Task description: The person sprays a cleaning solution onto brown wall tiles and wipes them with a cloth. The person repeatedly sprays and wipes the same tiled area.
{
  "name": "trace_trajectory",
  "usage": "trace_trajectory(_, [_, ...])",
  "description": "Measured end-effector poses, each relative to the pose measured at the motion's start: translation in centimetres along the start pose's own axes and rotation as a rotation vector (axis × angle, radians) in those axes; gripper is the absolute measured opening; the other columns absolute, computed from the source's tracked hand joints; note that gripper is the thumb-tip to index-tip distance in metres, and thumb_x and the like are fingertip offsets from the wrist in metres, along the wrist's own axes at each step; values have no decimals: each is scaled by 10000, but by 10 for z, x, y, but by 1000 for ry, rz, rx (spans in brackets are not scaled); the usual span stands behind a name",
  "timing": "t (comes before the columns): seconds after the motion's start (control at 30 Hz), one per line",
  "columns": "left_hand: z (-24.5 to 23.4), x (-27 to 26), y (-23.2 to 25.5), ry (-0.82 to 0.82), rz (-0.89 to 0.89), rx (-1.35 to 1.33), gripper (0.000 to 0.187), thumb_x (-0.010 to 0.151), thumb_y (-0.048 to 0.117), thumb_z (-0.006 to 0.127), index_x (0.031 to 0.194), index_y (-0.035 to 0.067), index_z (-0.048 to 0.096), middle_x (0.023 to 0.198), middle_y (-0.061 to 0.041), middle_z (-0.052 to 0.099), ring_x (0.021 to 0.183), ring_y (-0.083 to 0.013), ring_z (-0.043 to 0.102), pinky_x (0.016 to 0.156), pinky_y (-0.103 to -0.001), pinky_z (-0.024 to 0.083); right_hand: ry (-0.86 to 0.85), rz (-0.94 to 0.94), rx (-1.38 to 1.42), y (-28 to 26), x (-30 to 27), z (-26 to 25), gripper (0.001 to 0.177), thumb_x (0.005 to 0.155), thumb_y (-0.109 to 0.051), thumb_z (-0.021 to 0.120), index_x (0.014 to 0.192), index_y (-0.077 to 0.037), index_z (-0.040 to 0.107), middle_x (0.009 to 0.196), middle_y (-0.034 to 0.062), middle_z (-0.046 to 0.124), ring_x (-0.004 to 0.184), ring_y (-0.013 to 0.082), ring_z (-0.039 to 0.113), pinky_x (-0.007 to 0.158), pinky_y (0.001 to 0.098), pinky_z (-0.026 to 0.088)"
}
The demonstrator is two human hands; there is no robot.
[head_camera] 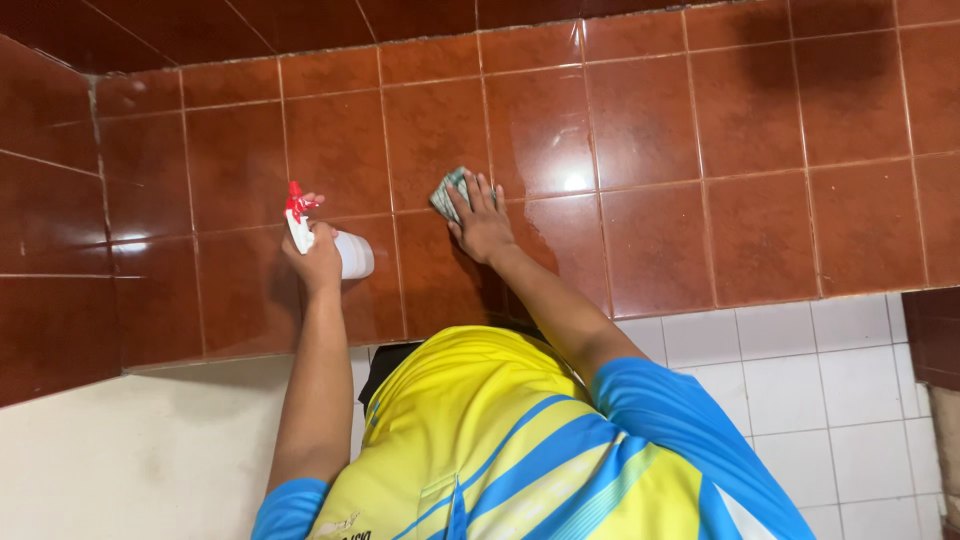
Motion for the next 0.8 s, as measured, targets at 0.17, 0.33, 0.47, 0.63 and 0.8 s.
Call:
trace_trajectory(0.17, [-7, 1, 3, -59, 29, -11, 405, 883, -62, 477, 1263, -32, 614, 1206, -102, 734, 709, -121, 614, 719, -288, 521, 66, -10, 40, 10, -54, 4, 700, 988, -410, 569, 1610, -231, 302, 1703, 140, 138, 1572, 348, 111, 1257, 562, 62])
trace_trajectory(0.33, [-6, -3, 14, -102, 2, 73, 411, 869, -43, 482, 1248, -26, 640, 1162, -91, 743, 706, -120, 633, 701, -289, 533, 120, 55, 33, 17, -73, 9, 701, 971, -417, 589, 1596, -231, 331, 1692, 155, 148, 1567, 352, 111, 1246, 571, 67])
trace_trajectory(0.47, [-14, -6, 17, -215, -10, 30, 419, 880, -31, 498, 1275, -24, 638, 1173, -95, 738, 726, -122, 638, 710, -297, 532, 154, 191, 20, 7, -52, 14, 706, 992, -419, 566, 1613, -226, 292, 1710, 152, 106, 1576, 367, 83, 1249, 571, 63])
trace_trajectory(0.63, [-25, -5, 14, -297, 25, 13, 400, 896, -16, 501, 1269, -8, 647, 1171, -84, 747, 710, -126, 650, 689, -296, 539, 97, 381, 7, -26, -13, 21, 734, 1002, -449, 532, 1626, -238, 208, 1706, 159, 31, 1572, 371, 36, 1250, 574, 30])
trace_trajectory(0.8, [-34, -5, 12, -355, 60, 45, 431, 862, -34, 513, 1262, -9, 670, 1139, -86, 762, 688, -135, 645, 685, -298, 541, 132, 301, 6, -58, -35, 41, 739, 1009, -468, 528, 1631, -230, 208, 1704, 171, 49, 1569, 377, 56, 1248, 570, 31])
Point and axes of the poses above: each hand's wrist, its own x-axis towards the middle knuckle, its own z-axis out of the palm, y = z × x, the point moved 1 cm from there along x, towards the middle knuckle
